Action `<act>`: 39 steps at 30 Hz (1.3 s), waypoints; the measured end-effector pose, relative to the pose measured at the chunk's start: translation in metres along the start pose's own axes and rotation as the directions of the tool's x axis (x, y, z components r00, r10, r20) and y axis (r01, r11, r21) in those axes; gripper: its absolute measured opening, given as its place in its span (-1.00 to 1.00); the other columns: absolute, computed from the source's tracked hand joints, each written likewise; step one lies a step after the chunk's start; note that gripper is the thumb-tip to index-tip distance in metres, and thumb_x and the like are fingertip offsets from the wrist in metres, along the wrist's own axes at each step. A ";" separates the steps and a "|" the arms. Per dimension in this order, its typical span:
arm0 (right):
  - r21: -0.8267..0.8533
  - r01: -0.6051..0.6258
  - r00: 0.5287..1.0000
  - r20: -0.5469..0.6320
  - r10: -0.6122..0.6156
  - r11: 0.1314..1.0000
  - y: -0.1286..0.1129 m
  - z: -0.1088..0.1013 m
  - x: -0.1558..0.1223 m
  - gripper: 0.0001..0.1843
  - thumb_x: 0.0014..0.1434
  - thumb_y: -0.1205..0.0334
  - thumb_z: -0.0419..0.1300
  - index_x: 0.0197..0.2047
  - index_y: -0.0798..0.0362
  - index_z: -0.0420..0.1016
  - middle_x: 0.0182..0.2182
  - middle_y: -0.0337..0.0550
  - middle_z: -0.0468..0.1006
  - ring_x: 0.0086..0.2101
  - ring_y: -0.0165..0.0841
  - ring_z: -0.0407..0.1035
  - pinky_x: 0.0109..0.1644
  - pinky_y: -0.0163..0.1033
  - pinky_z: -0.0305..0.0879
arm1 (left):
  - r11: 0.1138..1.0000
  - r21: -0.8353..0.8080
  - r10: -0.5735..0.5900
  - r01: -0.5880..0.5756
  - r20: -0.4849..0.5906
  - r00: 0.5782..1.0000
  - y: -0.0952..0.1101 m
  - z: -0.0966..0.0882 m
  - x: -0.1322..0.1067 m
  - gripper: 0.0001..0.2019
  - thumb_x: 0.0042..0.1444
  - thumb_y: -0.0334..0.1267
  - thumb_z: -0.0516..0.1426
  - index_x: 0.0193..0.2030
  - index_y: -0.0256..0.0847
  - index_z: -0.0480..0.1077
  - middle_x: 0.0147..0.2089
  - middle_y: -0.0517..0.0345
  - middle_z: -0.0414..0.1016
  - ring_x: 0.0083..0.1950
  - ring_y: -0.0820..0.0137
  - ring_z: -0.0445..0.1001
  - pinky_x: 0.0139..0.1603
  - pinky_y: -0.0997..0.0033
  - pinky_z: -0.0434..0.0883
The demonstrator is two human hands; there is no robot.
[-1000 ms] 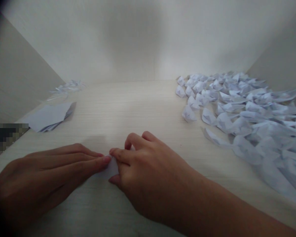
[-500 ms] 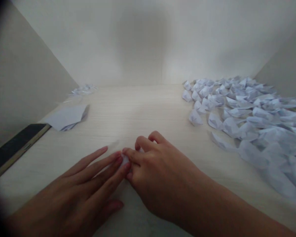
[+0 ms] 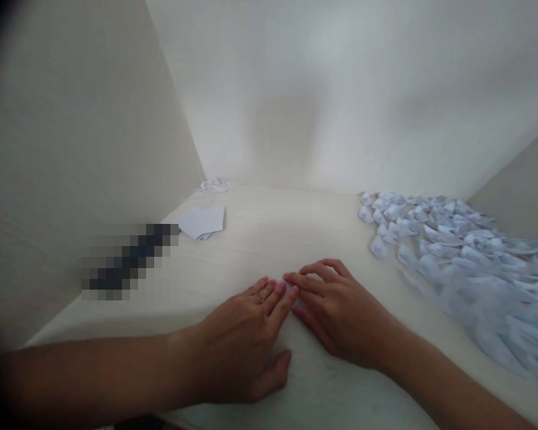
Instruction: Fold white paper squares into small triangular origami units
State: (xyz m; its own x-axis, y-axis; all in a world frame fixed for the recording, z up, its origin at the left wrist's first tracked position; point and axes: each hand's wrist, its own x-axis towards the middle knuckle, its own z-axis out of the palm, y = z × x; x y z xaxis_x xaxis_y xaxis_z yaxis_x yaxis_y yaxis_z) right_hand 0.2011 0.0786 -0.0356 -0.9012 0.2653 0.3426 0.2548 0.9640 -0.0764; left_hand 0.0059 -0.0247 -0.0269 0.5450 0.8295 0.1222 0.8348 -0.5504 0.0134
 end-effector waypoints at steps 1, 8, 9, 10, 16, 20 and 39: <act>-0.010 -0.006 1.000 0.009 0.006 1.000 -0.001 0.000 -0.001 -0.73 0.38 0.31 0.09 0.08 0.00 0.52 0.10 -0.07 0.61 0.04 -0.16 0.44 0.15 0.05 0.24 | 1.000 -0.009 -0.002 0.002 -0.002 1.000 0.000 0.001 0.000 -0.23 0.30 0.02 -0.01 0.40 -0.71 0.12 0.34 -0.56 0.30 0.37 -0.09 0.35 0.42 0.10 0.23; -0.034 -0.164 0.985 0.040 0.165 0.986 -0.012 0.000 0.000 -0.71 0.36 0.28 0.05 0.09 0.02 0.45 -0.02 0.02 0.63 0.02 -0.11 0.48 0.16 0.12 0.29 | 1.000 -0.009 0.001 -0.002 -0.130 0.992 -0.002 0.012 0.003 -0.13 0.32 0.15 -0.04 0.37 -0.80 0.13 0.35 -0.57 0.29 0.30 -0.03 0.43 0.34 0.14 0.30; -0.033 -0.199 0.979 0.041 0.200 0.980 -0.014 0.000 0.000 -0.72 0.37 0.26 0.05 0.09 0.03 0.44 -0.01 0.04 0.62 0.02 -0.11 0.48 0.18 0.15 0.28 | 1.000 -0.002 -0.006 0.006 -0.137 0.991 -0.002 0.012 0.003 -0.13 0.32 0.17 -0.05 0.36 -0.78 0.15 0.34 -0.56 0.31 0.29 -0.03 0.44 0.32 0.13 0.31; -0.031 -0.230 0.972 0.046 0.231 0.973 -0.016 0.001 0.000 -0.72 0.37 0.23 0.05 0.09 0.03 0.44 0.01 0.05 0.61 0.03 -0.10 0.48 0.20 0.17 0.27 | 1.000 0.004 -0.012 0.013 -0.141 0.990 -0.002 0.012 0.004 -0.13 0.32 0.19 -0.05 0.35 -0.76 0.17 0.34 -0.55 0.32 0.28 -0.03 0.45 0.29 0.12 0.33; 0.087 -0.428 0.904 0.029 0.427 0.900 -0.025 0.004 0.003 -0.70 0.36 0.11 0.06 0.06 0.01 0.46 0.00 0.04 0.62 0.02 -0.10 0.50 0.15 0.12 0.36 | 1.000 0.001 -0.015 0.016 -0.154 0.988 -0.002 0.008 0.005 -0.15 0.32 0.21 -0.04 0.33 -0.73 0.22 0.33 -0.54 0.33 0.24 -0.02 0.48 0.25 0.05 0.33; 0.201 -0.574 0.815 0.041 0.578 0.794 -0.025 -0.002 0.015 -0.72 0.26 0.10 0.15 -0.01 0.01 0.48 -0.10 -0.02 0.67 -0.08 -0.15 0.57 0.02 -0.02 0.46 | 1.000 -0.008 -0.007 0.006 -0.122 0.993 -0.003 0.008 0.007 -0.17 0.32 0.18 -0.03 0.33 -0.72 0.23 0.38 -0.54 0.25 0.31 -0.05 0.40 0.30 0.05 0.28; -0.139 -0.839 0.509 0.142 0.849 0.526 -0.036 -0.014 0.063 -0.82 0.18 0.32 0.19 -0.24 0.14 0.64 -0.30 0.06 0.70 -0.28 -0.17 0.58 -0.23 -0.20 0.34 | 0.997 -0.061 -0.050 0.044 -0.105 0.993 -0.005 0.001 0.008 -0.23 0.32 0.11 0.02 0.30 -0.71 0.24 0.19 -0.48 0.48 0.10 0.03 0.51 0.17 -0.03 0.29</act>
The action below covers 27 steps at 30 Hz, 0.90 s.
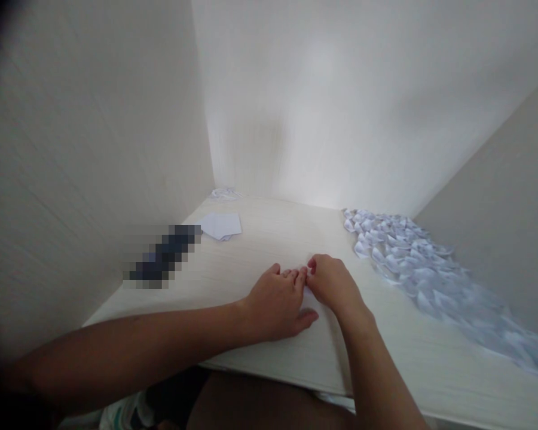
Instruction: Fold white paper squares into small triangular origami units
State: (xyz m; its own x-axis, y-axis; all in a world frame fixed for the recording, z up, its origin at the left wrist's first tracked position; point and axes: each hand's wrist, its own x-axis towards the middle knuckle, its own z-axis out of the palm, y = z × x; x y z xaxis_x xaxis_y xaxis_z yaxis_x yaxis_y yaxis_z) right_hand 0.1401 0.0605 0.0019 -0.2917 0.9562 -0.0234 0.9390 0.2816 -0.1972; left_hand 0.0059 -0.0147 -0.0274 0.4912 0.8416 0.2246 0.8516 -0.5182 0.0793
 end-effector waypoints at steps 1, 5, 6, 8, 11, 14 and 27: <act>0.022 -0.011 1.000 0.017 0.011 1.000 0.000 0.001 0.000 -0.81 0.17 0.33 0.19 -0.22 0.15 0.63 -0.31 0.06 0.70 -0.29 -0.19 0.57 -0.24 -0.20 0.34 | 1.000 0.008 0.003 -0.003 -0.003 1.000 0.000 0.000 0.000 -0.24 0.32 0.10 0.02 0.29 -0.71 0.24 0.18 -0.47 0.49 0.09 0.03 0.51 0.16 -0.03 0.29; 0.167 -0.054 0.994 0.105 0.036 0.985 0.007 0.004 0.004 -0.80 0.11 0.39 0.24 -0.18 0.17 0.62 -0.33 -0.01 0.70 -0.35 -0.28 0.55 -0.27 -0.27 0.34 | 0.999 0.042 0.017 -0.017 -0.015 1.000 0.001 -0.002 -0.001 -0.29 0.31 0.10 0.03 0.23 -0.68 0.31 0.11 -0.42 0.53 0.04 0.03 0.53 0.14 -0.05 0.29; 0.196 -0.056 0.993 0.109 0.035 0.979 0.010 0.005 0.005 -0.81 0.09 0.39 0.24 -0.20 0.17 0.62 -0.36 -0.03 0.69 -0.36 -0.29 0.55 -0.29 -0.28 0.34 | 0.999 0.047 0.023 -0.022 -0.015 1.000 0.001 -0.004 0.000 -0.31 0.31 0.09 0.03 0.20 -0.65 0.34 0.07 -0.39 0.55 0.01 0.04 0.54 0.13 -0.04 0.29; 0.257 -0.035 0.994 0.112 0.007 0.966 0.016 0.008 0.007 -0.85 0.08 0.38 0.24 -0.27 0.13 0.63 -0.42 -0.09 0.68 -0.39 -0.30 0.54 -0.32 -0.29 0.33 | 0.998 0.056 0.035 -0.034 -0.009 0.999 0.000 -0.007 0.001 -0.38 0.32 0.05 0.04 0.15 -0.61 0.38 -0.02 -0.32 0.58 -0.08 0.09 0.57 0.10 -0.01 0.31; 0.352 0.014 0.992 0.116 -0.059 0.936 0.023 0.010 0.007 -0.87 0.07 0.33 0.22 -0.37 0.08 0.63 -0.45 -0.12 0.67 -0.40 -0.28 0.53 -0.33 -0.27 0.33 | 0.997 0.061 0.057 -0.057 0.001 0.998 -0.005 -0.011 0.004 -0.50 0.33 -0.01 0.05 0.07 -0.51 0.44 -0.09 -0.24 0.60 -0.13 0.11 0.57 0.02 0.03 0.35; 0.393 0.038 0.991 0.102 -0.084 0.919 0.026 0.011 0.005 -0.85 0.07 0.30 0.20 -0.38 0.08 0.63 -0.43 -0.10 0.68 -0.39 -0.27 0.53 -0.32 -0.25 0.34 | 0.995 0.042 0.085 -0.085 -0.001 0.996 -0.009 -0.011 0.007 -0.59 0.33 -0.07 0.06 -0.03 -0.44 0.50 -0.08 -0.22 0.61 -0.08 0.06 0.54 -0.08 0.08 0.39; 0.294 0.088 0.991 -0.119 -0.055 0.952 0.034 0.014 -0.001 -0.80 0.10 0.33 0.17 -0.25 0.07 0.62 -0.44 -0.13 0.63 -0.39 -0.28 0.50 -0.28 -0.22 0.37 | 0.982 0.024 0.185 -0.185 0.018 0.983 -0.027 0.001 0.013 -0.78 0.29 -0.32 0.07 -0.22 -0.32 0.55 -0.15 -0.10 0.61 -0.18 0.20 0.48 -0.09 0.16 0.39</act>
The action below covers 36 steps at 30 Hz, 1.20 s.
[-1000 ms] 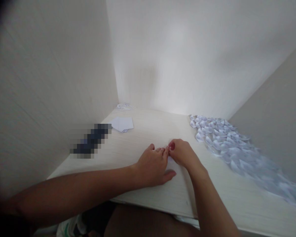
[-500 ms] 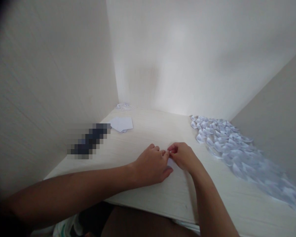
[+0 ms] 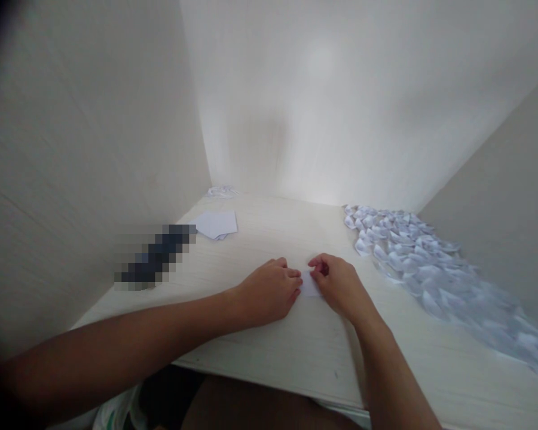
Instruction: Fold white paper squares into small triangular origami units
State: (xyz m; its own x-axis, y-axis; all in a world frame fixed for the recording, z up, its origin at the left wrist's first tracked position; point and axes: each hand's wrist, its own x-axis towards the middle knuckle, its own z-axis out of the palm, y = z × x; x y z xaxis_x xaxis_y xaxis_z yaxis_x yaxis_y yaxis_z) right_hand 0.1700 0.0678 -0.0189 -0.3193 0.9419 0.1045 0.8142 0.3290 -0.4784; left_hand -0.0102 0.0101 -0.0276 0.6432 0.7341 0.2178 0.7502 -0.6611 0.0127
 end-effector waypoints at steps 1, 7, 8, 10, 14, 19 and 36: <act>0.007 0.003 1.000 -0.010 -0.003 1.000 0.001 0.000 -0.001 -0.81 0.10 0.34 0.17 -0.25 0.06 0.61 -0.43 -0.14 0.63 -0.39 -0.29 0.51 -0.27 -0.22 0.38 | 1.000 0.001 -0.010 0.010 0.001 1.000 -0.001 0.000 0.000 -0.79 0.29 -0.33 0.07 -0.22 -0.31 0.55 -0.14 -0.08 0.61 -0.16 0.19 0.48 -0.10 0.16 0.39; 0.083 -0.014 1.000 -0.024 0.016 0.996 0.000 0.005 -0.006 -0.81 0.12 0.34 0.19 -0.21 0.08 0.60 -0.39 -0.12 0.64 -0.38 -0.30 0.53 -0.25 -0.21 0.44 | 0.999 0.010 -0.030 0.030 0.013 0.999 -0.002 0.001 0.000 -0.79 0.32 -0.34 0.06 -0.19 -0.28 0.54 -0.05 -0.04 0.61 -0.08 0.16 0.46 -0.13 0.17 0.38; 0.091 -0.014 1.000 -0.027 0.017 0.996 -0.001 0.005 -0.007 -0.81 0.12 0.33 0.19 -0.20 0.08 0.60 -0.39 -0.13 0.64 -0.38 -0.30 0.53 -0.24 -0.21 0.44 | 1.000 0.009 -0.029 0.029 0.021 0.999 -0.002 0.001 0.000 -0.79 0.32 -0.35 0.06 -0.19 -0.29 0.54 -0.05 -0.04 0.61 -0.08 0.16 0.46 -0.13 0.17 0.37; 0.107 -0.009 0.999 -0.034 0.013 0.994 -0.003 0.006 -0.008 -0.80 0.11 0.33 0.20 -0.20 0.07 0.60 -0.39 -0.13 0.65 -0.39 -0.31 0.53 -0.24 -0.21 0.45 | 0.999 0.003 -0.034 0.034 0.030 0.999 -0.001 0.001 0.001 -0.77 0.32 -0.37 0.04 -0.19 -0.30 0.54 -0.06 -0.06 0.61 -0.07 0.15 0.46 -0.14 0.15 0.37; 0.135 -0.017 0.999 -0.036 0.022 0.991 -0.001 0.005 -0.012 -0.78 0.07 0.31 0.24 -0.18 0.04 0.60 -0.38 -0.15 0.66 -0.40 -0.29 0.53 -0.26 -0.20 0.45 | 0.999 -0.005 -0.040 0.040 0.019 0.999 -0.001 -0.002 0.001 -0.76 0.32 -0.39 0.02 -0.19 -0.32 0.54 -0.06 -0.04 0.61 -0.05 0.12 0.46 -0.13 0.14 0.37; 0.240 -0.115 0.990 -0.052 0.131 0.964 0.008 0.008 -0.015 -0.69 0.02 0.24 0.34 -0.12 0.06 0.58 -0.39 -0.14 0.66 -0.38 -0.26 0.56 -0.23 -0.17 0.49 | 0.999 0.010 -0.035 0.035 0.014 0.999 -0.003 -0.004 0.001 -0.78 0.31 -0.40 0.03 -0.16 -0.32 0.53 -0.07 -0.02 0.62 -0.06 0.14 0.47 -0.13 0.15 0.35; 0.129 0.174 0.972 -0.184 -0.149 0.976 0.016 0.009 -0.035 -0.74 0.15 0.14 0.25 -0.14 -0.02 0.71 -0.42 -0.19 0.69 -0.55 -0.34 0.47 -0.35 -0.24 0.44 | 0.997 0.073 -0.037 0.035 0.020 0.999 -0.013 0.006 0.005 -0.75 0.37 -0.29 0.03 -0.07 -0.19 0.56 -0.06 0.00 0.65 -0.06 0.20 0.50 -0.05 0.17 0.31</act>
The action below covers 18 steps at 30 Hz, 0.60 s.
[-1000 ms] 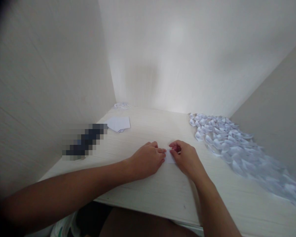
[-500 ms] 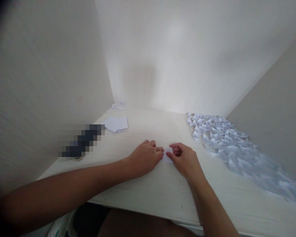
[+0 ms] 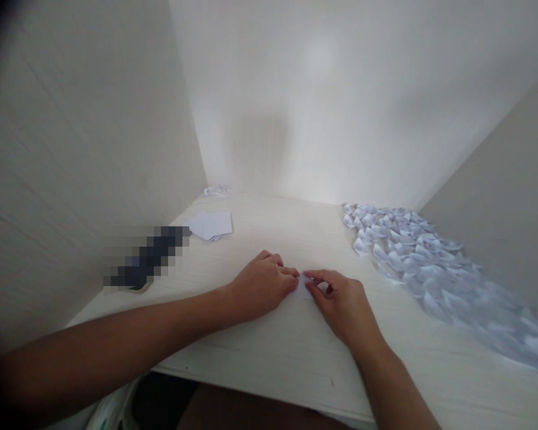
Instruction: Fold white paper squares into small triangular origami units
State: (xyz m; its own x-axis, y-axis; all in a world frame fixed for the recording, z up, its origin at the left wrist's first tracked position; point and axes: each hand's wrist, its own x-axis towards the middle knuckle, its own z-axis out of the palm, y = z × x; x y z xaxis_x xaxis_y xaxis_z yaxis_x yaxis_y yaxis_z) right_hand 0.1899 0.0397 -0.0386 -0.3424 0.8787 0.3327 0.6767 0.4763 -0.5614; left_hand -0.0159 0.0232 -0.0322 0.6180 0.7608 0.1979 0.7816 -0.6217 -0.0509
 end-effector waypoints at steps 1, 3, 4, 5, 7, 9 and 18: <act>0.009 0.007 1.000 0.003 -0.007 1.000 0.000 0.000 0.000 -0.74 0.15 0.15 0.25 -0.13 -0.03 0.71 -0.40 -0.19 0.70 -0.54 -0.35 0.47 -0.35 -0.24 0.45 | 1.000 -0.011 0.007 -0.007 -0.003 1.000 -0.001 0.000 0.000 -0.75 0.37 -0.28 0.03 -0.09 -0.18 0.56 -0.04 0.01 0.65 -0.06 0.20 0.51 -0.05 0.18 0.31; 0.031 0.012 1.000 0.014 -0.013 0.999 0.001 0.001 -0.001 -0.74 0.17 0.18 0.24 -0.12 -0.02 0.71 -0.34 -0.17 0.72 -0.52 -0.34 0.49 -0.32 -0.24 0.47 | 0.999 -0.045 0.024 -0.024 -0.013 1.000 -0.004 0.000 0.001 -0.74 0.38 -0.27 0.03 -0.12 -0.16 0.58 -0.02 0.05 0.65 -0.07 0.20 0.51 -0.06 0.18 0.32; 0.044 0.010 1.000 0.021 -0.011 0.999 0.001 0.001 -0.002 -0.74 0.17 0.19 0.24 -0.11 -0.02 0.71 -0.31 -0.17 0.73 -0.50 -0.34 0.50 -0.31 -0.23 0.48 | 0.997 -0.067 0.031 -0.032 -0.019 0.999 -0.006 0.000 0.001 -0.73 0.39 -0.27 0.03 -0.12 -0.15 0.59 -0.01 0.07 0.65 -0.07 0.21 0.51 -0.06 0.18 0.33; 0.055 0.006 0.999 0.032 -0.008 0.998 0.001 0.002 -0.003 -0.74 0.18 0.21 0.23 -0.10 -0.02 0.70 -0.28 -0.16 0.73 -0.48 -0.34 0.51 -0.29 -0.23 0.49 | 0.995 -0.092 0.037 -0.039 -0.023 0.999 -0.008 0.001 0.001 -0.73 0.39 -0.26 0.04 -0.13 -0.14 0.59 0.00 0.10 0.66 -0.07 0.21 0.52 -0.05 0.18 0.33; 0.078 -0.002 0.998 0.059 -0.003 0.997 0.000 0.002 -0.004 -0.73 0.19 0.26 0.22 -0.09 -0.01 0.70 -0.22 -0.14 0.74 -0.45 -0.33 0.54 -0.28 -0.22 0.51 | 0.988 -0.150 0.042 -0.048 -0.042 0.998 -0.013 0.003 0.001 -0.74 0.40 -0.25 0.04 -0.11 -0.13 0.59 0.03 0.14 0.66 -0.05 0.23 0.53 -0.01 0.18 0.34; 0.086 0.013 0.998 0.062 -0.019 0.996 0.000 0.003 -0.006 -0.72 0.21 0.30 0.20 -0.09 -0.02 0.70 -0.17 -0.13 0.73 -0.37 -0.30 0.58 -0.23 -0.20 0.53 | 0.977 -0.204 0.052 -0.064 -0.064 0.997 -0.017 0.007 0.002 -0.74 0.40 -0.20 0.06 -0.11 -0.09 0.60 0.07 0.20 0.65 -0.04 0.24 0.53 -0.01 0.19 0.35; 0.011 0.143 0.987 0.072 -0.144 0.990 -0.008 0.001 -0.011 -0.66 0.24 0.45 0.19 -0.05 -0.07 0.69 -0.09 -0.17 0.72 -0.12 -0.27 0.59 0.05 -0.16 0.50 | 0.951 -0.290 0.082 -0.106 -0.093 0.992 -0.022 0.012 0.003 -0.73 0.41 -0.20 0.05 -0.06 -0.07 0.61 0.12 0.21 0.63 0.00 0.21 0.55 0.05 0.11 0.42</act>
State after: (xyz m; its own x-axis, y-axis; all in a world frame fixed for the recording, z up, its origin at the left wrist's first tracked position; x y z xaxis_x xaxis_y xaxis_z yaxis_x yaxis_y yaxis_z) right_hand 0.1880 0.0264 -0.0388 -0.4819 0.8012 0.3548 0.6137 0.5976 -0.5159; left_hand -0.0303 0.0410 -0.0419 0.6696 0.6867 0.2831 0.6536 -0.7258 0.2147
